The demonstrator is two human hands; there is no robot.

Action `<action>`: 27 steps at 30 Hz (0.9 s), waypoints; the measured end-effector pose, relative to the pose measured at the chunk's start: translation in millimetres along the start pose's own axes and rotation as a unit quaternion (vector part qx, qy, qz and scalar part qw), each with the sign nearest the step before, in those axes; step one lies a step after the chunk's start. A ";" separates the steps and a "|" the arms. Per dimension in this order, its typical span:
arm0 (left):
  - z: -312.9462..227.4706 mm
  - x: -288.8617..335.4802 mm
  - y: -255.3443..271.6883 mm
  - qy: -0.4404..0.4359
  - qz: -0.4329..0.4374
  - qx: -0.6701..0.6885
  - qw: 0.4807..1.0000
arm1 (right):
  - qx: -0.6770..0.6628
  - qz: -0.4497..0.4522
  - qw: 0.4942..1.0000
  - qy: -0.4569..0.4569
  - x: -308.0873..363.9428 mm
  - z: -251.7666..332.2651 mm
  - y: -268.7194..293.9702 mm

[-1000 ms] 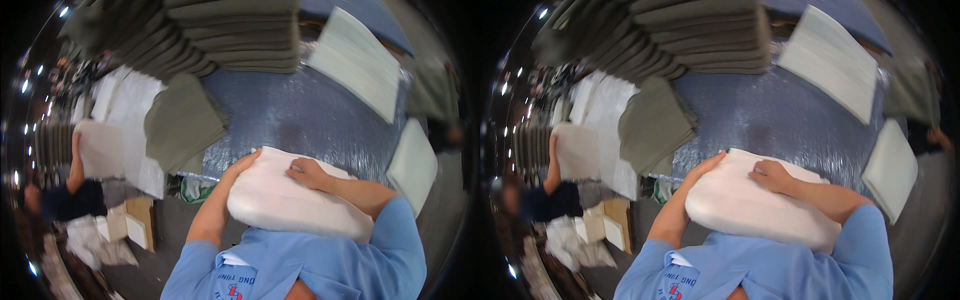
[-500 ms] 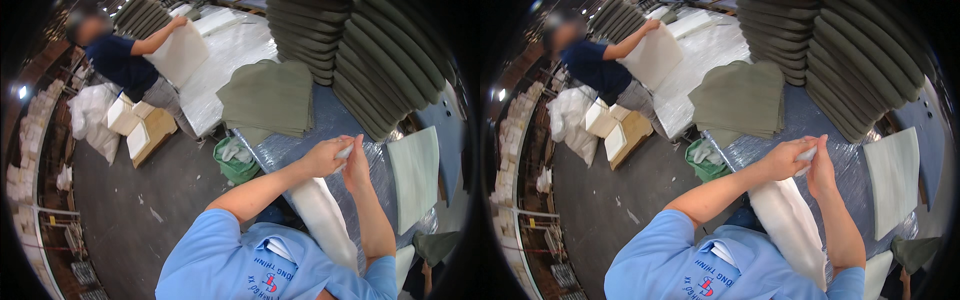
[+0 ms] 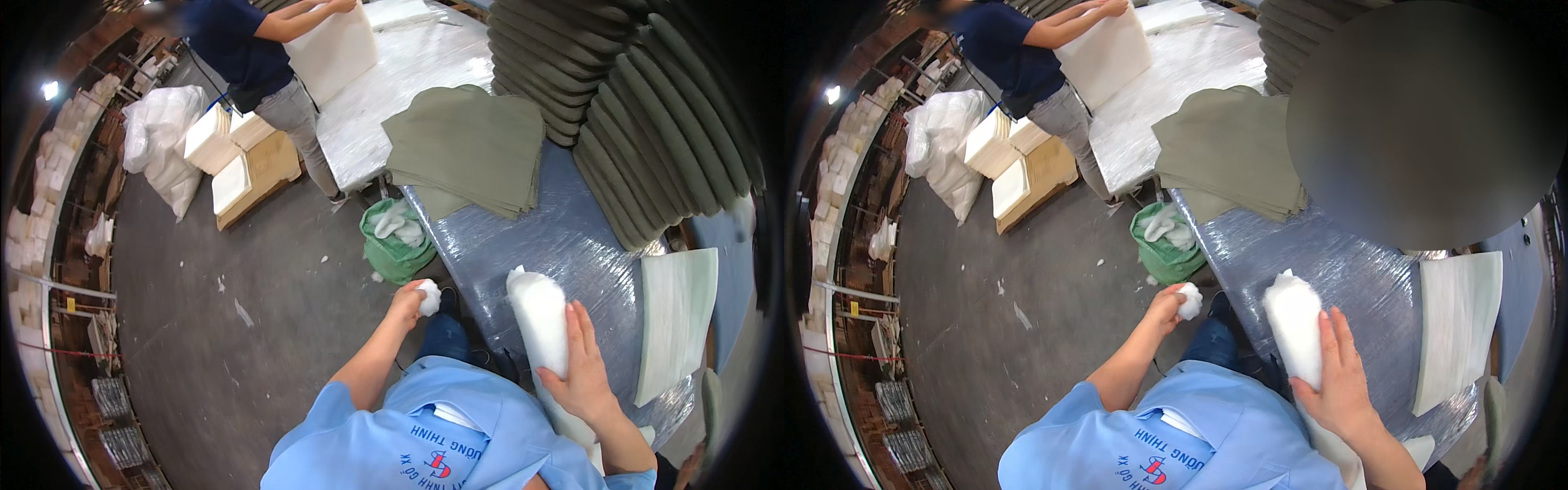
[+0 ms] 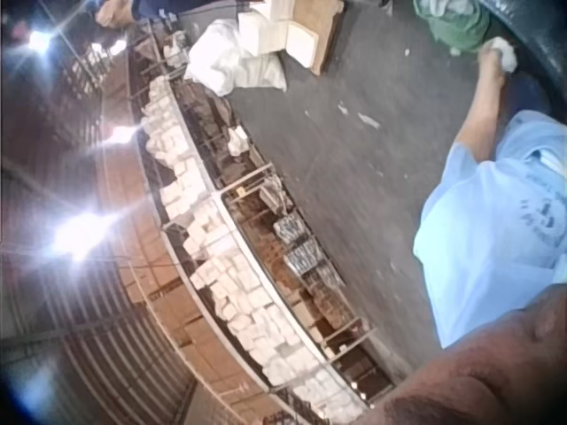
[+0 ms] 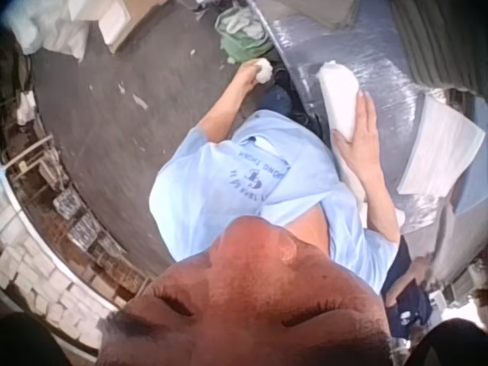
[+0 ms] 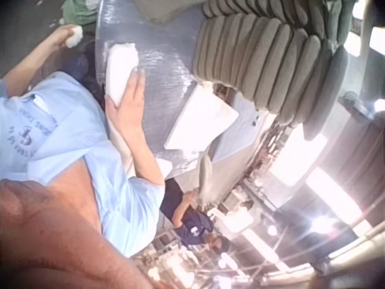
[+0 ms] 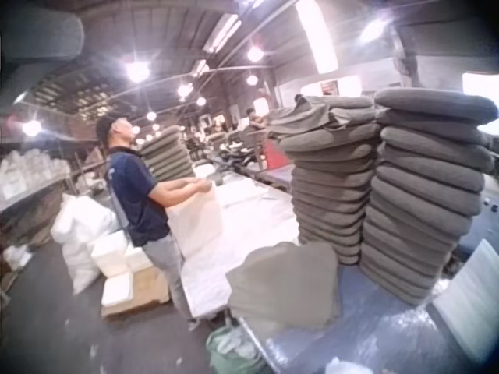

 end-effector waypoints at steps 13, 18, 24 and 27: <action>-52.8 -36.1 70.9 -0.069 0.063 0.091 0.991 | -0.054 0.054 0.997 -0.028 -6.1 0.5 -23.5; -109.7 -22.7 -54.2 -0.158 0.227 0.091 0.957 | -0.129 0.001 0.992 -0.002 -101.2 37.4 15.3; -137.2 -17.8 -97.0 -0.202 0.253 -0.008 0.946 | 0.068 0.066 0.981 0.170 -273.9 86.0 -15.7; -131.4 -21.3 -78.2 -0.102 0.280 0.141 0.944 | 0.047 0.089 0.982 0.160 -299.5 63.4 -36.4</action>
Point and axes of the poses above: each hand's wrist, its own x-axis away from the middle knuckle, its own y-axis out of the back of the hand, z = x × y, the point moved 7 cm from there along -x, towards the middle knuckle, and after that the axes turned 13 degrees about z, right-handed, at the moved point
